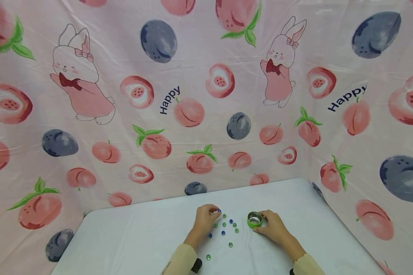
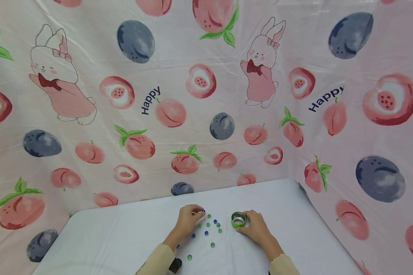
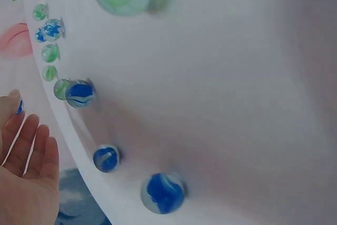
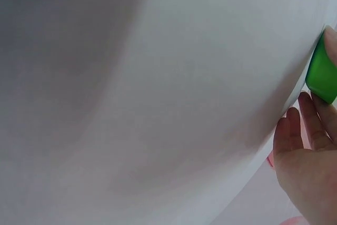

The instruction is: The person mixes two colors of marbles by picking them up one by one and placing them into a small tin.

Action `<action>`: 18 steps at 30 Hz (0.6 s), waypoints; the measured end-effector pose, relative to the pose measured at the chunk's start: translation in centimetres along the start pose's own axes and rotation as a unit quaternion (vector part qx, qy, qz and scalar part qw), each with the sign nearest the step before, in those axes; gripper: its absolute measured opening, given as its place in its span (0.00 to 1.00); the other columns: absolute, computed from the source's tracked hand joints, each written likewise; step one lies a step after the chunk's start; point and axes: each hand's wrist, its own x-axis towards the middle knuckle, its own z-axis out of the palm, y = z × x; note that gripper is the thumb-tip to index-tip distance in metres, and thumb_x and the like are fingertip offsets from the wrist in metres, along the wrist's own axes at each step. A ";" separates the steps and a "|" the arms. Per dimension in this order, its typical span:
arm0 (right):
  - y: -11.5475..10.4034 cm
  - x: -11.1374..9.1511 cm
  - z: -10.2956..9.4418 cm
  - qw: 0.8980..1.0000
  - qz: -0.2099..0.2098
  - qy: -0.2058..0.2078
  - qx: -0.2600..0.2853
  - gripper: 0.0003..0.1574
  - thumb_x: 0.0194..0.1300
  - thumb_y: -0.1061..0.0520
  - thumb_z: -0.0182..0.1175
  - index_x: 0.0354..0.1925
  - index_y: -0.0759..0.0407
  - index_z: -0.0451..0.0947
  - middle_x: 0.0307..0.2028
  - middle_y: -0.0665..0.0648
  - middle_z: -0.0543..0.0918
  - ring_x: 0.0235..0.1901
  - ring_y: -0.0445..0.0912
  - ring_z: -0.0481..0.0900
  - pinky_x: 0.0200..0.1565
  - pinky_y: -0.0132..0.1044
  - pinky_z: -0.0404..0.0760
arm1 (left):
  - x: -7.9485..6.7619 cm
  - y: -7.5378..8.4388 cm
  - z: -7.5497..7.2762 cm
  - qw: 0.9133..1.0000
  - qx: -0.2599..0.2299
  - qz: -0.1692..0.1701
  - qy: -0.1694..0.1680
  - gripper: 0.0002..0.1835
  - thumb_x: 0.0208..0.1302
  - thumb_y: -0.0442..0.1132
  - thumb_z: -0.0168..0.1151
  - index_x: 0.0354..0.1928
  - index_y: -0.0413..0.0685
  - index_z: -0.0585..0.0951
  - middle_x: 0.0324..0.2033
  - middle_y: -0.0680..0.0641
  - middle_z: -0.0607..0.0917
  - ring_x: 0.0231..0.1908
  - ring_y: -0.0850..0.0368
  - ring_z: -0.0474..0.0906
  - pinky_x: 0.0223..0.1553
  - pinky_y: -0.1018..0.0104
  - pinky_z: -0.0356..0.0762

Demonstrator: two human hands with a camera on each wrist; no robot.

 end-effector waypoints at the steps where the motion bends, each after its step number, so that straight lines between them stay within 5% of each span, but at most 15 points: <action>1: 0.0 0.0 0.0 1.000 0.000 -0.001 0.001 0.33 0.48 0.60 0.85 0.51 0.68 0.84 0.47 0.60 0.87 0.54 0.61 0.82 0.63 0.60 0.77 | 0.1 0.1 0.1 1.000 0.000 0.003 -0.001 0.08 0.68 0.33 0.71 0.46 0.39 0.88 0.44 0.43 0.89 0.47 0.49 0.83 0.52 0.49 0.83; 18: 0.7 0.8 0.1 1.000 0.006 -0.010 -0.002 0.34 0.48 0.59 0.85 0.52 0.67 0.83 0.48 0.59 0.86 0.54 0.59 0.82 0.62 0.59 0.78 | 0.6 2.1 1.8 0.999 -0.012 0.039 -0.013 0.07 0.68 0.33 0.72 0.45 0.38 0.89 0.42 0.44 0.89 0.46 0.49 0.83 0.50 0.52 0.84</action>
